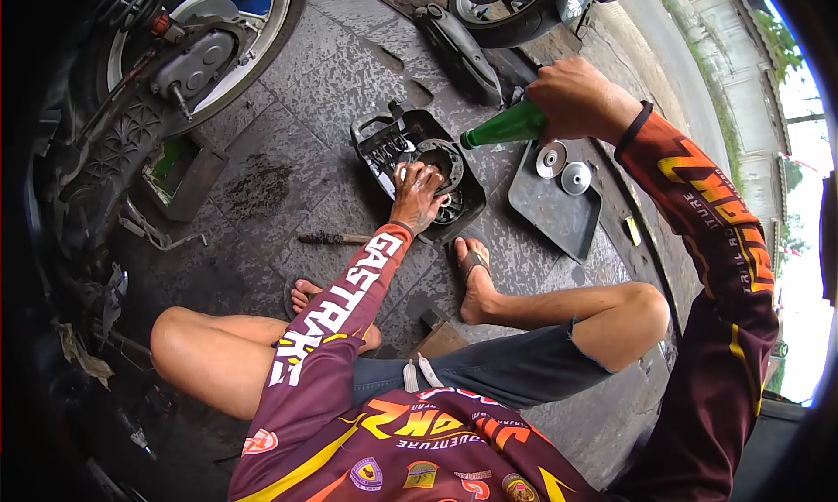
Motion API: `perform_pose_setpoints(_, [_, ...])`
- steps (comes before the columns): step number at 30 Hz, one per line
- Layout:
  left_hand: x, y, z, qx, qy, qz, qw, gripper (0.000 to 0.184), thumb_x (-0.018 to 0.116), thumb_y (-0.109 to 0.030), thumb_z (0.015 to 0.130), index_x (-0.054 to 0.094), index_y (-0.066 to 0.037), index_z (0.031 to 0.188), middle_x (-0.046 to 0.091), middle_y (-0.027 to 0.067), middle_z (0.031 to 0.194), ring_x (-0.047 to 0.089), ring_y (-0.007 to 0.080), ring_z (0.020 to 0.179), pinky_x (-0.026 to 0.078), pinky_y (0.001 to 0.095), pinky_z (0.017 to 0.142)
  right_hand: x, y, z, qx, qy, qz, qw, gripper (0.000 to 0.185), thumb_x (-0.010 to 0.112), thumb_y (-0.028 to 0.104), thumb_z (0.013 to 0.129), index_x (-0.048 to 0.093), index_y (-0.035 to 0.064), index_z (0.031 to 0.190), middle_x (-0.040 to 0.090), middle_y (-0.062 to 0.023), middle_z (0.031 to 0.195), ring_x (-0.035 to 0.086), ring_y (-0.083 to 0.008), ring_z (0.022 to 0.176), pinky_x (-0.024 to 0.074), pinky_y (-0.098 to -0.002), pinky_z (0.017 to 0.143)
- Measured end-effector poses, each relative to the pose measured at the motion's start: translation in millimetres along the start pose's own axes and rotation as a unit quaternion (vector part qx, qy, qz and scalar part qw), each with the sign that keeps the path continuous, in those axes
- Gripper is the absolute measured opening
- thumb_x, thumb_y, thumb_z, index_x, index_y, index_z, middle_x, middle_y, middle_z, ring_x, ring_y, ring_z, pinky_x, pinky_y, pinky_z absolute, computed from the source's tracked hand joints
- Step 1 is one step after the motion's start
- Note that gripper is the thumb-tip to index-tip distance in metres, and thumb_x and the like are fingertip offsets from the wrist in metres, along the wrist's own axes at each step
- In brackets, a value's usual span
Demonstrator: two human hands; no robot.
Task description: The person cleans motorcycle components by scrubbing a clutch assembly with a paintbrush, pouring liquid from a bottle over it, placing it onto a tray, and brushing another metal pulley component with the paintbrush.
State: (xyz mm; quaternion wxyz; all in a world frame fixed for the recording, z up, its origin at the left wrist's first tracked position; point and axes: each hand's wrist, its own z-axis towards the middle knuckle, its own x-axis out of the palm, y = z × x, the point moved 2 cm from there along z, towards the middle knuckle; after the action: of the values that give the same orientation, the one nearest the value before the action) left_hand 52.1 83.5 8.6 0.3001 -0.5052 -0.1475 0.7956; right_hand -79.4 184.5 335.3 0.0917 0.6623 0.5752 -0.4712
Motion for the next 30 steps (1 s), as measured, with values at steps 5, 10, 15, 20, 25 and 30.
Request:
perform_pose_setpoints(5, [1.9, 3.3, 1.9, -0.001, -0.026, 0.011, 1.000, 0.040, 0.079, -0.028, 0.074, 0.058, -0.015, 0.105, 0.054, 0.0015, 0.120, 0.042, 0.0240, 0.124, 0.022, 0.0542, 0.111, -5.9, 2.1, 0.8, -0.003, 0.001, -0.005, 1.000, 0.039, 0.087, 0.039, 0.060, 0.075, 0.0091, 0.082, 0.070, -0.0136, 0.075, 0.070, -0.0342, 0.076, 0.0556, -0.0432, 0.068])
perform_pose_setpoints(10, [-10.4, -2.7, 10.9, -0.002, -0.045, 0.003, 0.999, 0.037, 0.080, -0.024, 0.074, 0.057, -0.013, 0.101, 0.057, 0.0022, 0.119, 0.045, 0.0254, 0.122, 0.025, 0.0527, 0.111, -5.6, -1.7, -2.3, -0.011, -0.006, -0.009, 1.000, 0.039, 0.087, 0.038, 0.059, 0.075, 0.0088, 0.082, 0.070, -0.0134, 0.075, 0.070, -0.0340, 0.075, 0.0555, -0.0427, 0.068])
perform_pose_setpoints(15, [-3.8, 0.1, 7.7, -0.007, -0.053, 0.013, 0.999, 0.037, 0.080, -0.022, 0.073, 0.057, -0.013, 0.100, 0.057, 0.0018, 0.119, 0.045, 0.0246, 0.122, 0.025, 0.0520, 0.111, -15.5, 4.3, -11.1, -0.012, 0.018, -0.007, 1.000, 0.040, 0.087, 0.038, 0.059, 0.074, 0.0064, 0.080, 0.069, -0.0137, 0.073, 0.070, -0.0335, 0.075, 0.0550, -0.0420, 0.068])
perform_pose_setpoints(20, [-2.1, -0.5, 8.0, -0.013, -0.059, 0.011, 0.998, 0.037, 0.081, -0.021, 0.073, 0.057, -0.013, 0.099, 0.057, 0.0020, 0.119, 0.044, 0.0243, 0.123, 0.023, 0.0517, 0.112, -14.7, 16.3, -14.9, -0.020, 0.033, -0.029, 0.999, 0.041, 0.087, 0.039, 0.058, 0.074, 0.0059, 0.079, 0.069, -0.0138, 0.072, 0.070, -0.0335, 0.074, 0.0550, -0.0415, 0.067])
perform_pose_setpoints(25, [0.0, -0.3, 8.7, -0.016, -0.077, -0.011, 0.997, 0.041, 0.082, -0.020, 0.070, 0.052, -0.012, 0.097, 0.056, 0.0027, 0.117, 0.044, 0.0247, 0.123, 0.023, 0.0512, 0.112, -18.0, 21.6, -13.1, -0.039, 0.030, -0.042, 0.998, 0.032, 0.081, 0.032, 0.060, 0.076, 0.0067, 0.078, 0.071, -0.0118, 0.073, 0.071, -0.0312, 0.073, 0.0570, -0.0390, 0.064])
perform_pose_setpoints(30, [0.0, 0.7, 10.3, -0.012, -0.058, 0.006, 0.998, 0.041, 0.080, -0.026, 0.073, 0.053, -0.012, 0.101, 0.054, 0.0026, 0.119, 0.042, 0.0241, 0.126, 0.021, 0.0534, 0.113, -27.2, 28.6, -12.5, -0.037, 0.025, -0.034, 0.998, 0.029, 0.080, 0.030, 0.059, 0.075, 0.0061, 0.076, 0.070, -0.0128, 0.072, 0.071, -0.0312, 0.073, 0.0564, -0.0388, 0.064])
